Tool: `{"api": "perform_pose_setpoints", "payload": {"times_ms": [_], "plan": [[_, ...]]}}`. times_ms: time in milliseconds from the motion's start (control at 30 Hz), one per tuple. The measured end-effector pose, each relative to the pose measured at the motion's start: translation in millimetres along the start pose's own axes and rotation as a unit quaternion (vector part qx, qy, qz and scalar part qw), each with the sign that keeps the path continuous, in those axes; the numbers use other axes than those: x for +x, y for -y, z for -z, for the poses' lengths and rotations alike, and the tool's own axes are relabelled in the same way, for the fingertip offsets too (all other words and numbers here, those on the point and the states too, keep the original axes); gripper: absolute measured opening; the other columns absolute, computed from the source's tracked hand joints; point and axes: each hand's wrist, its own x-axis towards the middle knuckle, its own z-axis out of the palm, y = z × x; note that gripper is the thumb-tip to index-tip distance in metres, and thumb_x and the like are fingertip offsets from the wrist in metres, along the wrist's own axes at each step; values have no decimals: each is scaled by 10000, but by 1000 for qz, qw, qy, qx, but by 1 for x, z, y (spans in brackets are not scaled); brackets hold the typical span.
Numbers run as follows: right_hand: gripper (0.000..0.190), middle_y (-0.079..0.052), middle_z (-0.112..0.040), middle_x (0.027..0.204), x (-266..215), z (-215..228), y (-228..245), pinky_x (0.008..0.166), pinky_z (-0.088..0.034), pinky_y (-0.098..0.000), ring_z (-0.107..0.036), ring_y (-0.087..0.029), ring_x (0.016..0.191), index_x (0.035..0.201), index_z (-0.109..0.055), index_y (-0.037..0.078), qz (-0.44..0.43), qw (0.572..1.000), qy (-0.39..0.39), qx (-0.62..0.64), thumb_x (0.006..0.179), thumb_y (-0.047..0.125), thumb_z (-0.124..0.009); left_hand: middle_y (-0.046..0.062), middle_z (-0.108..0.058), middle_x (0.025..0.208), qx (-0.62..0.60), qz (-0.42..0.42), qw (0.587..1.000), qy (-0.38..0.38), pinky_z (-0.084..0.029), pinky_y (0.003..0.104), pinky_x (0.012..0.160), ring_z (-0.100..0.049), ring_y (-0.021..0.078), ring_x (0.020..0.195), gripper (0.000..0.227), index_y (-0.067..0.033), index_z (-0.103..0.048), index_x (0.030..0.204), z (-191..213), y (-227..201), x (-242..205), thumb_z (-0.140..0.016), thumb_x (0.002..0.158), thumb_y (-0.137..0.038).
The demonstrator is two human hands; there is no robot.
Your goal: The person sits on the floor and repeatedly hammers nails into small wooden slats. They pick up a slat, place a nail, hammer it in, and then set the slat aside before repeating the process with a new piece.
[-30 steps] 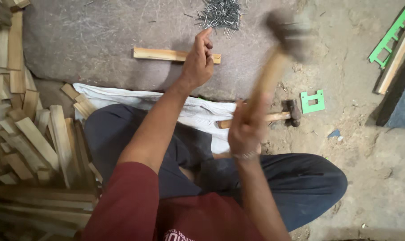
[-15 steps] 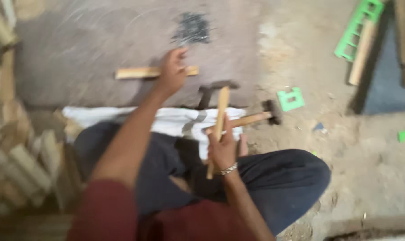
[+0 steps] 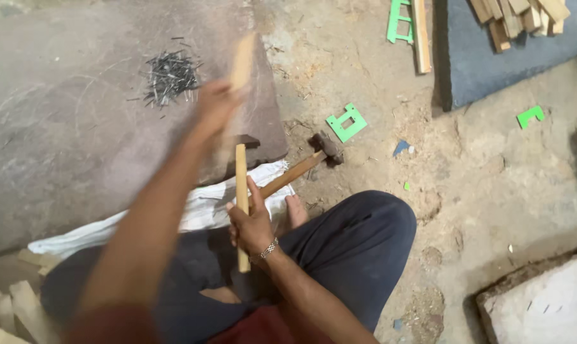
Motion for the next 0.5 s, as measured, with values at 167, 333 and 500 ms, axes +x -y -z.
{"api": "perform_pose_setpoints", "payload": {"times_ms": [167, 333, 500], "plan": [[831, 9, -678, 788, 1, 7, -5, 380, -421, -280, -526, -118, 466, 1636, -275, 248, 23, 999, 30, -3, 908, -38, -556, 173, -548, 1412, -142, -23, 988, 56, -560, 368, 992, -629, 256, 1231, 660, -61, -443, 1441, -131, -88, 46, -760, 885, -223], [816, -17, -527, 641, 0, 6, -4, 373, -431, -280, -491, -109, 452, 1622, -222, 321, -8, 999, 10, -52, 946, 61, -598, 163, -660, 1231, 54, -275, 958, 56, -538, 381, 1013, -656, 270, 1155, 441, -7, -640, 1286, -91, -48, -14, -773, 927, -226], [754, -6, -533, 669, 4, 6, -7, 388, -417, -274, -476, -107, 471, 1587, -258, 319, -9, 995, -17, -100, 944, 134, -603, 161, -668, 1177, 152, -309, 936, -73, -568, 396, 896, -689, 315, 1054, 325, -32, -704, 1218, 102, 58, -124, -781, 930, -161]]}}
